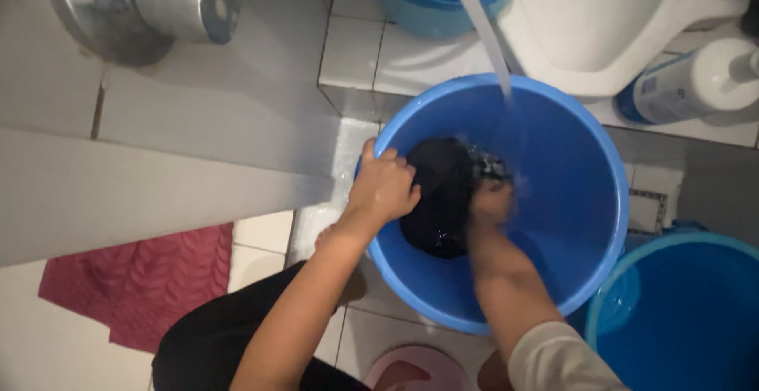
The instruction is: The person hand washes several pieces of clothing in a blue basin filled with soapy water. They scrub and rinse an orange cloth, a dark garment, and a striped item, then transfer them to a second basin. The person empties the soapy water, refills the basin with fresh water from the tap, and continues rinsing the clothes.
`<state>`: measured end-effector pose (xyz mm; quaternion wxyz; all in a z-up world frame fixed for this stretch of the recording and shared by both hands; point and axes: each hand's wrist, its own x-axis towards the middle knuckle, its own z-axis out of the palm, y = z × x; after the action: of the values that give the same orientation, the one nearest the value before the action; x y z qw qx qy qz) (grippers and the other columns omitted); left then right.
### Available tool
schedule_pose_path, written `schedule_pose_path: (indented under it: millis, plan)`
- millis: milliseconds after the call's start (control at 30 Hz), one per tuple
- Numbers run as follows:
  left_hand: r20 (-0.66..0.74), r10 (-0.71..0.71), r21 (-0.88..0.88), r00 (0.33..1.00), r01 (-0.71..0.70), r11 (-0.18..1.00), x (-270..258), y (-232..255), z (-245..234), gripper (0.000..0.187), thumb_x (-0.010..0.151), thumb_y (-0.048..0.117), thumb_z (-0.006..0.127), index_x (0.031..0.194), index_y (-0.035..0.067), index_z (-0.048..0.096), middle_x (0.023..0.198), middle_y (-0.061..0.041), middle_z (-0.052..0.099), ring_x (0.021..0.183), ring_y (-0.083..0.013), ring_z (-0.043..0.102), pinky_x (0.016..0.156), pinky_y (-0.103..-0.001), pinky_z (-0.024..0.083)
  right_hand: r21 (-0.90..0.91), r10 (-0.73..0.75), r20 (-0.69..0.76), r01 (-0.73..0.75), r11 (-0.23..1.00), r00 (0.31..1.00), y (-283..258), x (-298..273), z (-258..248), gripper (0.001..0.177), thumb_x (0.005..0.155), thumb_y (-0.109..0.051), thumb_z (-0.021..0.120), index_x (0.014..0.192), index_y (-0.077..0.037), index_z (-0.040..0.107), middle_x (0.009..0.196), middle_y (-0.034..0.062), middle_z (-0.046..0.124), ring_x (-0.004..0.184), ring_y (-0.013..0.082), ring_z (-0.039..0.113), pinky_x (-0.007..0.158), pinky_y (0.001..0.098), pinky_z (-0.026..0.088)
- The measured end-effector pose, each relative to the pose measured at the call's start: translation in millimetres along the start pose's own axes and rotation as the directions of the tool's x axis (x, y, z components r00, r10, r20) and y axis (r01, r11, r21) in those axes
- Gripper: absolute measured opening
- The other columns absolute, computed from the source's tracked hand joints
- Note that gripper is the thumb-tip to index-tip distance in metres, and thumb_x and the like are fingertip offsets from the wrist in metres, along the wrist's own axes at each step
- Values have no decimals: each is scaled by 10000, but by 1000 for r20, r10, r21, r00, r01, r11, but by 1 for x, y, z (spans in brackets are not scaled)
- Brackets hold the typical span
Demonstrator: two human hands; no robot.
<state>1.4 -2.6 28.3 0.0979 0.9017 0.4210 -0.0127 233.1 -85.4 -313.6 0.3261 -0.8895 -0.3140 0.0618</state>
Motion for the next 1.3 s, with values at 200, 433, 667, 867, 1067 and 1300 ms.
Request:
schedule_pose_path:
  millis: [200,433,667,867,1067,1300]
  plan:
    - [6,6,28,1000,-7,1000,-1,2,3,307,806,375,700,852,87,798,876,-75,740,1055,-261,631,1114,-583,261,-164,57,184,-26,986,981,0,9,5,533,864,-419,714,1308,-143,613,1232,209,614,1107,461,575,900,577,471]
    - [78,-29,52,997,25,998,3,3,4,312,829,377,692,890,91,800,914,-79,742,1086,-257,623,1157,-598,221,-433,63,759,431,792,648,-32,79,-11,677,806,-398,821,1390,-168,565,1313,196,620,1218,427,568,981,539,458]
    - [105,-1,94,994,-9,996,5,6,-3,296,835,341,707,966,88,787,993,-105,730,1127,-280,622,1247,-586,124,136,-376,859,554,822,347,-170,164,-146,276,695,-145,814,961,-108,751,903,122,769,842,259,711,781,405,553]
    - [-294,-121,-390,948,-3,921,25,21,2,399,899,199,678,1279,79,659,1240,-160,669,1174,-346,612,1164,-530,289,697,-668,422,252,671,613,-287,154,-299,117,870,9,624,948,-75,595,874,-32,571,796,83,512,677,247,436]
    - [-447,-359,-837,820,-241,491,153,54,-8,432,908,163,703,1295,19,576,1220,-187,650,1086,-346,665,916,-405,534,806,-759,242,310,504,604,-351,157,-328,262,941,59,539,1156,-90,546,1026,-32,552,907,80,534,766,237,479]
    - [-606,-424,-701,673,-199,685,176,-21,-2,207,894,171,697,1055,40,705,976,-147,742,908,-277,704,794,-408,557,507,-700,89,573,644,709,-328,196,-302,411,888,16,571,1289,-76,575,951,61,597,830,172,616,766,293,525]
